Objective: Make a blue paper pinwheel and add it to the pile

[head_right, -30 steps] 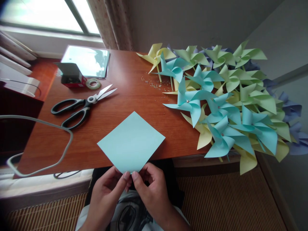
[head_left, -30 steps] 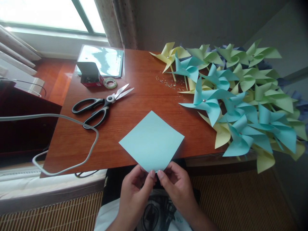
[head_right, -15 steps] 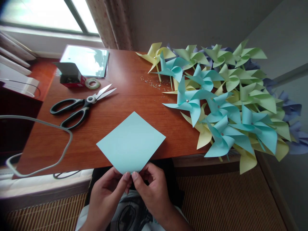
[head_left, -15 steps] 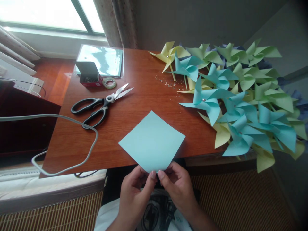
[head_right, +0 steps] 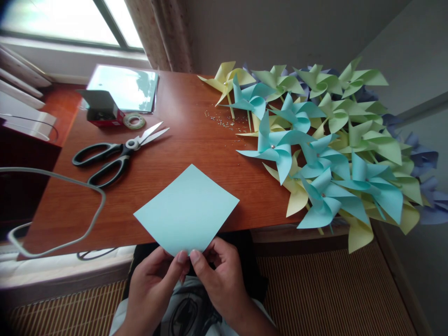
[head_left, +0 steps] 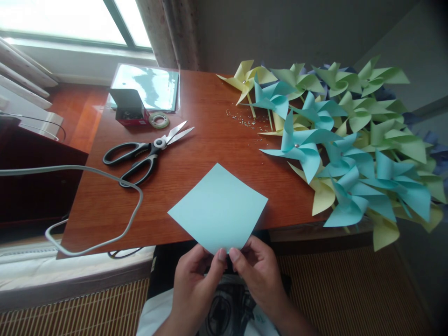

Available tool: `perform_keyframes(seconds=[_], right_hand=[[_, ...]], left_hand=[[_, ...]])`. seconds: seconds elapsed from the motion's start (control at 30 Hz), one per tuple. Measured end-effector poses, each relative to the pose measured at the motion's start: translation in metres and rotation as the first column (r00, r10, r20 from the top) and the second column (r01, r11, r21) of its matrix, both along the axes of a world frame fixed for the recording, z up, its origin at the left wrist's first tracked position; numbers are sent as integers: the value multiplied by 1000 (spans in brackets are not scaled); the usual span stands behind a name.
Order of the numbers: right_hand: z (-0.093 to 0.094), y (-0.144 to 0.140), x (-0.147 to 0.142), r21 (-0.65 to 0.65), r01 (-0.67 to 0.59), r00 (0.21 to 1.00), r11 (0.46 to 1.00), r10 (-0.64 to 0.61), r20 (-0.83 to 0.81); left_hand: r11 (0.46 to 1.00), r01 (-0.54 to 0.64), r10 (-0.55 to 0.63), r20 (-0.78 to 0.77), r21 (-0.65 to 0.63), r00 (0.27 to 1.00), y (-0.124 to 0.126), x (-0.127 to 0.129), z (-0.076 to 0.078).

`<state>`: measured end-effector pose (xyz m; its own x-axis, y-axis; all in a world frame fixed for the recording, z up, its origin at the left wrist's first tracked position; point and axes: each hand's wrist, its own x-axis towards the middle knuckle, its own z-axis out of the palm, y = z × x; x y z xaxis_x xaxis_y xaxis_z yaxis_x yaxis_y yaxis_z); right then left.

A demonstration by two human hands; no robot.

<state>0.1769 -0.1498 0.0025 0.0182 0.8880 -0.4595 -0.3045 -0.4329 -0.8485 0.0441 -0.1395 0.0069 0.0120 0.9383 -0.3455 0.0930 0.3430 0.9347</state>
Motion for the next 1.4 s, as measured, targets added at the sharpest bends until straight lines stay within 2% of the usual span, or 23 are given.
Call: perform_keyframes(seconds=[0.4, 0.6, 0.73, 1.03, 1.4], right_hand=[[4, 4, -2, 28, 2, 1000, 1000, -3, 27], [6, 3, -2, 39, 2, 1000, 999, -1, -24], [5, 1, -2, 20, 12, 1000, 1000, -12, 0], [4, -1, 0, -1, -1, 994, 1000, 1, 105], [1, 1, -1, 3, 48, 994, 999, -49, 96]], left_hand=[[999, -29, 30, 37, -19, 999, 0, 0, 2], [992, -64, 70, 59, -108, 996, 2, 1, 3], [988, -77, 84, 52, -133, 995, 5, 3, 5], [994, -66, 71, 57, -83, 996, 7, 4, 8], [996, -90, 91, 21, -21, 996, 5, 3, 6]])
